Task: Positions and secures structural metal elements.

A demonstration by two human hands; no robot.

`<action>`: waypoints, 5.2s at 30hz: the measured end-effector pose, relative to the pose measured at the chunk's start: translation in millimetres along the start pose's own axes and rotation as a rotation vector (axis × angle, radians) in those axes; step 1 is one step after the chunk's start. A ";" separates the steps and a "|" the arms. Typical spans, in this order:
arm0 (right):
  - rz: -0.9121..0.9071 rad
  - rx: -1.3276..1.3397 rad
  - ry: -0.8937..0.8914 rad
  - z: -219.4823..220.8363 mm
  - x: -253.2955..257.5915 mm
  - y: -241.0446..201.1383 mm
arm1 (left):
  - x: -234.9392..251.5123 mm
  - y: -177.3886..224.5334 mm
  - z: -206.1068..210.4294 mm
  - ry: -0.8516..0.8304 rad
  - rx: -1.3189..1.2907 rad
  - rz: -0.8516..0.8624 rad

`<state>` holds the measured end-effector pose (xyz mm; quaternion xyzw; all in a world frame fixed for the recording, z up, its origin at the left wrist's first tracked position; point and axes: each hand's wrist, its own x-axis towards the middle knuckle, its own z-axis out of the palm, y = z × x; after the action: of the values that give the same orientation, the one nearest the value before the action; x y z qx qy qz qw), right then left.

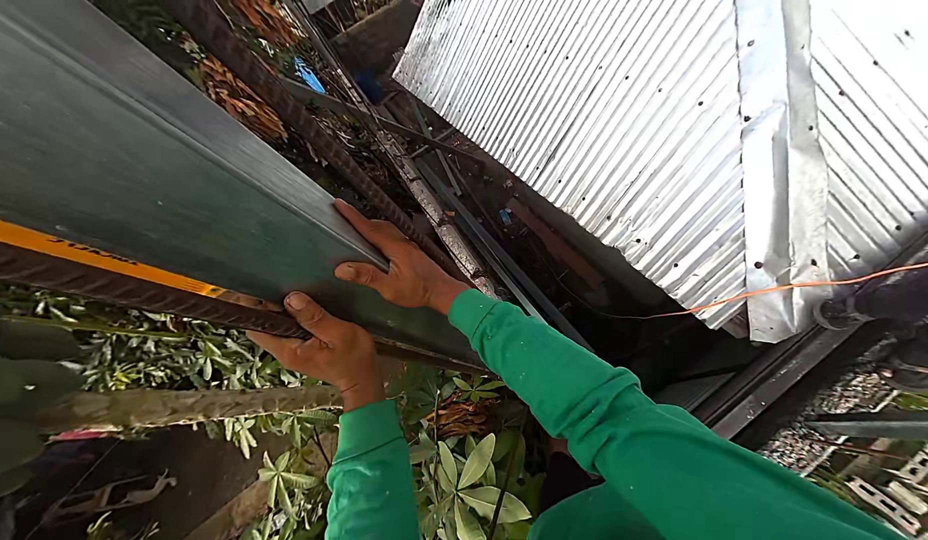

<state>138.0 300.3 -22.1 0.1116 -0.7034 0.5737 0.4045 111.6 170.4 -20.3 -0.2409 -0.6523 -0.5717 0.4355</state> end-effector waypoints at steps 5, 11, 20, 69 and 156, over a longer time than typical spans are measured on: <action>-0.005 0.003 0.000 -0.5 0.1 1.3 | 0.4 -0.8 -1.6 -0.007 0.018 -0.006; -0.012 0.027 -0.007 0.6 0.8 5.2 | -1.0 -0.4 0.7 -0.011 -0.010 -0.013; -0.058 0.047 0.019 3.1 2.9 13.0 | -2.5 1.6 -1.3 -0.022 0.020 -0.035; -0.071 0.010 0.018 3.8 3.2 18.9 | -4.9 0.8 -3.2 -0.042 0.072 -0.080; -0.091 0.031 0.022 4.2 3.4 21.4 | -3.7 5.3 -6.0 -0.073 0.076 -0.133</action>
<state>120.7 304.4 -35.1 0.1433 -0.6842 0.5667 0.4361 119.6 166.6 -20.8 -0.2010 -0.7036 -0.5648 0.3816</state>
